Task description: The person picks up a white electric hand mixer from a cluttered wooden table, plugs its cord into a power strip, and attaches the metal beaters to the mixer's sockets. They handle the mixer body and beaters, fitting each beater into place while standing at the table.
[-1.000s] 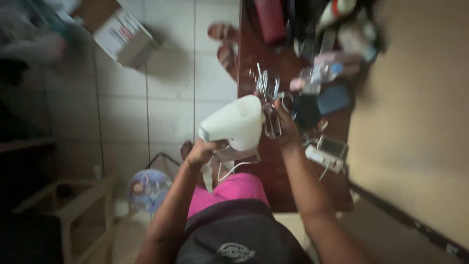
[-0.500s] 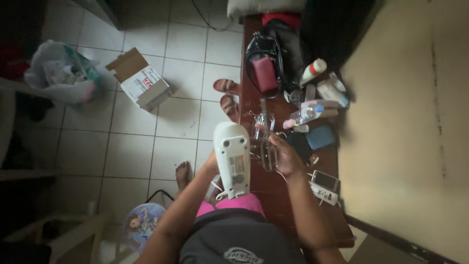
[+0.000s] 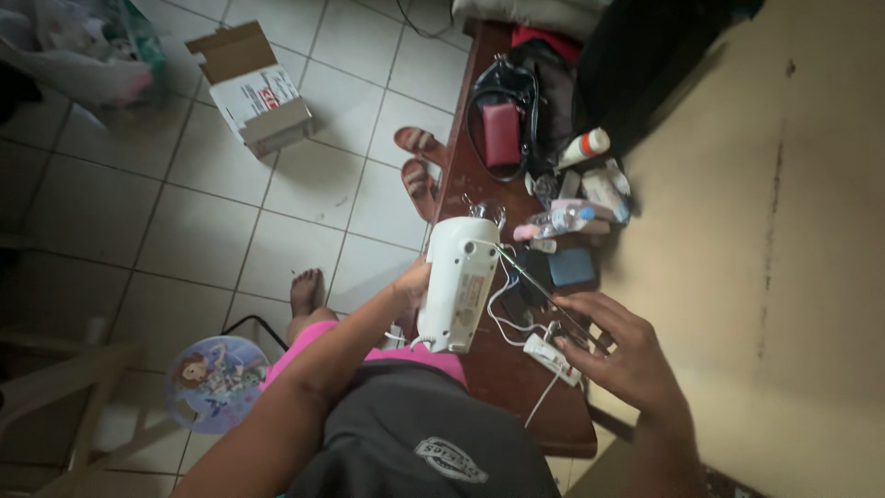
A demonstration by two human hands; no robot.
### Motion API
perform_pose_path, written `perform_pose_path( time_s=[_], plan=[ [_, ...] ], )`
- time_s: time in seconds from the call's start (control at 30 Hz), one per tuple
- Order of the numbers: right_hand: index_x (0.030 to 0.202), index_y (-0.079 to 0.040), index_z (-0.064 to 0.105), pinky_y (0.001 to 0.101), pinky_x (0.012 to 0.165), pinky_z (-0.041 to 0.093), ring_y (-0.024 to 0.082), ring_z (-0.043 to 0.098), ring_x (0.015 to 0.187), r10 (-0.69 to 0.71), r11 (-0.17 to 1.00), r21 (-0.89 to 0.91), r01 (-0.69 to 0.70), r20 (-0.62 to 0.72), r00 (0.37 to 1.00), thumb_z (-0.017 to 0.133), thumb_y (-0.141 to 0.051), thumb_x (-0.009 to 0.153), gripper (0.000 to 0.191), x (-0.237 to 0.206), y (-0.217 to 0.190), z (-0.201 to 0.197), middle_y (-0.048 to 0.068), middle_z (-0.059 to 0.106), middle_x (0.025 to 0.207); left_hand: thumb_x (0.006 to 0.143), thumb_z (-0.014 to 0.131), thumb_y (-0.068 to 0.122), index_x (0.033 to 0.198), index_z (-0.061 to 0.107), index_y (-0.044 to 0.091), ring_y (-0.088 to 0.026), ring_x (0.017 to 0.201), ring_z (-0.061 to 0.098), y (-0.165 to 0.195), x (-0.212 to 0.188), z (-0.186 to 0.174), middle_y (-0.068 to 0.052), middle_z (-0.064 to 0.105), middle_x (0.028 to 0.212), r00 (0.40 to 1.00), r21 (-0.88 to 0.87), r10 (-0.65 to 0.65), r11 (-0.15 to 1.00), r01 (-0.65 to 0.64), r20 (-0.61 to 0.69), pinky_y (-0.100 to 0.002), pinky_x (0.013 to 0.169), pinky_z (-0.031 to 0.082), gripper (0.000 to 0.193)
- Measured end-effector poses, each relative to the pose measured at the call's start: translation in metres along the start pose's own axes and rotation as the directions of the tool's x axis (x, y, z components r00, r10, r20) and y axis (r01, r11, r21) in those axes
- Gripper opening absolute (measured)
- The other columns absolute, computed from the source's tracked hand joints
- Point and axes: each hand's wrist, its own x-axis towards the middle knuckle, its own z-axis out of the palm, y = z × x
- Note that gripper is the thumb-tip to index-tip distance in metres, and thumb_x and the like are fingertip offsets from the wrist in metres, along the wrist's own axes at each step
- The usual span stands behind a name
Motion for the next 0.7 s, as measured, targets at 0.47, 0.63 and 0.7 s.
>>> perform_pose_path(
  time_s=[0.47,0.63,0.7],
  plan=[
    [0.107,-0.012,0.061,0.0349,0.069,0.053,0.024,0.064,0.091,-0.256,0.903,-0.322,0.285,0.131,0.958,0.071,-0.020,0.068,0.041,0.006,-0.037,-0.007,0.005,0.066,0.102,0.089,0.058,0.024,0.114,0.061,0.004,-0.025,0.089,0.068,-0.015,-0.001,0.003,-0.014,0.067,0.105,0.994,0.064,-0.060,0.996,0.066,-0.091,-0.043,0.077,0.057,0.032],
    [0.107,-0.012,0.061,0.0361,0.067,0.052,0.026,0.063,0.089,-0.283,0.876,-0.358,0.323,0.160,0.946,0.072,-0.022,0.068,0.041,0.010,-0.034,-0.008,0.006,0.064,0.102,0.088,0.059,0.021,0.115,0.061,0.003,-0.024,0.089,0.068,-0.017,0.000,0.004,-0.014,0.067,0.105,0.996,0.070,-0.029,0.997,0.036,-0.087,-0.041,0.078,0.057,0.033],
    [0.107,-0.012,0.061,0.0361,0.066,0.052,0.025,0.063,0.089,-0.268,0.875,-0.368,0.315,0.173,0.948,0.071,-0.023,0.068,0.041,0.011,-0.034,-0.008,0.005,0.064,0.102,0.088,0.059,0.022,0.115,0.061,0.003,-0.023,0.088,0.068,-0.018,0.001,0.005,-0.014,0.068,0.104,0.990,0.105,-0.046,0.993,0.061,-0.136,-0.040,0.077,0.057,0.033]
  ],
)
